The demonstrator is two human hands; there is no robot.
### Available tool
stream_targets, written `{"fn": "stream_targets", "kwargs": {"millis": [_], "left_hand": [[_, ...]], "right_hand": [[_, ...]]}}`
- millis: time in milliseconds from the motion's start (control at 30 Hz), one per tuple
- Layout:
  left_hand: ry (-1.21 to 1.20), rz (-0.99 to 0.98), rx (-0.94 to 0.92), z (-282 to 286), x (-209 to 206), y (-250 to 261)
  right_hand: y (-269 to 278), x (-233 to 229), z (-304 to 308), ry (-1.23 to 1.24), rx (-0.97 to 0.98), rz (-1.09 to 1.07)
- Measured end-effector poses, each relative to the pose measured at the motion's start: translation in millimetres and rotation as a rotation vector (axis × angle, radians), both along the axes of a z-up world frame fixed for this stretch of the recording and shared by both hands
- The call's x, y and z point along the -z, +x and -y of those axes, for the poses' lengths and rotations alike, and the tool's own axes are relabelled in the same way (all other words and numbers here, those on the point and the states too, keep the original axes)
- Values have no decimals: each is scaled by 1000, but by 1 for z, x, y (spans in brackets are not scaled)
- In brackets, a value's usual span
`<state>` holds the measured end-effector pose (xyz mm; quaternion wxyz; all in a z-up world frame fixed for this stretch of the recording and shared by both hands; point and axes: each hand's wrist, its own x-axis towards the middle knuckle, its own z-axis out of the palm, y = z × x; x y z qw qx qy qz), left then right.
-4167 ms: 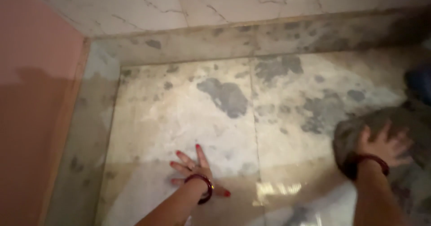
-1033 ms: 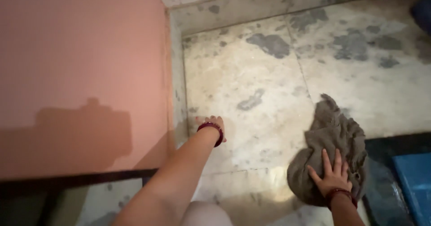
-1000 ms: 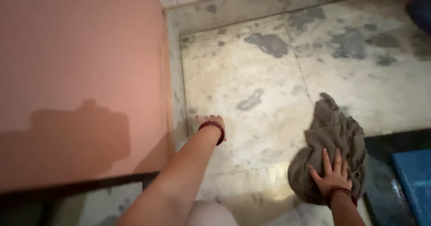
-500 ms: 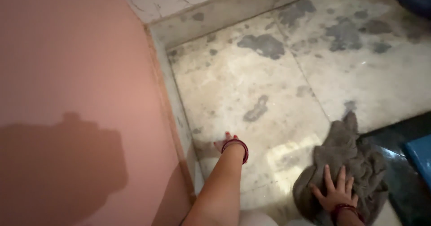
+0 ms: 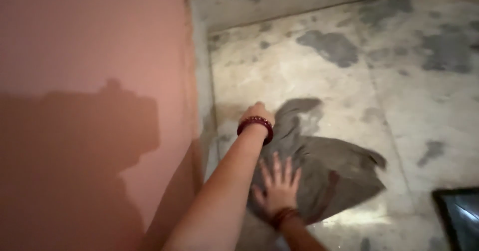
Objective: Cleaning the floor and a plastic mat using a cloth and bucket of water.
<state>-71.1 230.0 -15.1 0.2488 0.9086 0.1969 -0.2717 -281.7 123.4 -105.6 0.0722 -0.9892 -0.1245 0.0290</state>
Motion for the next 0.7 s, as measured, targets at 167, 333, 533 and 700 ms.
{"fn": "stream_targets", "kwargs": {"millis": [167, 333, 533, 700], "left_hand": [[-57, 213, -142, -32, -2, -20], [-126, 287, -203, -44, -11, -44], [-107, 537, -273, -50, -39, -48], [-11, 687, -308, -38, -11, -55]], "right_hand": [[9, -13, -51, -38, -255, -224], [48, -1, -69, -144, -445, -360], [139, -46, -82, -336, -584, -496], [224, 9, -80, -486, -694, -292]]}}
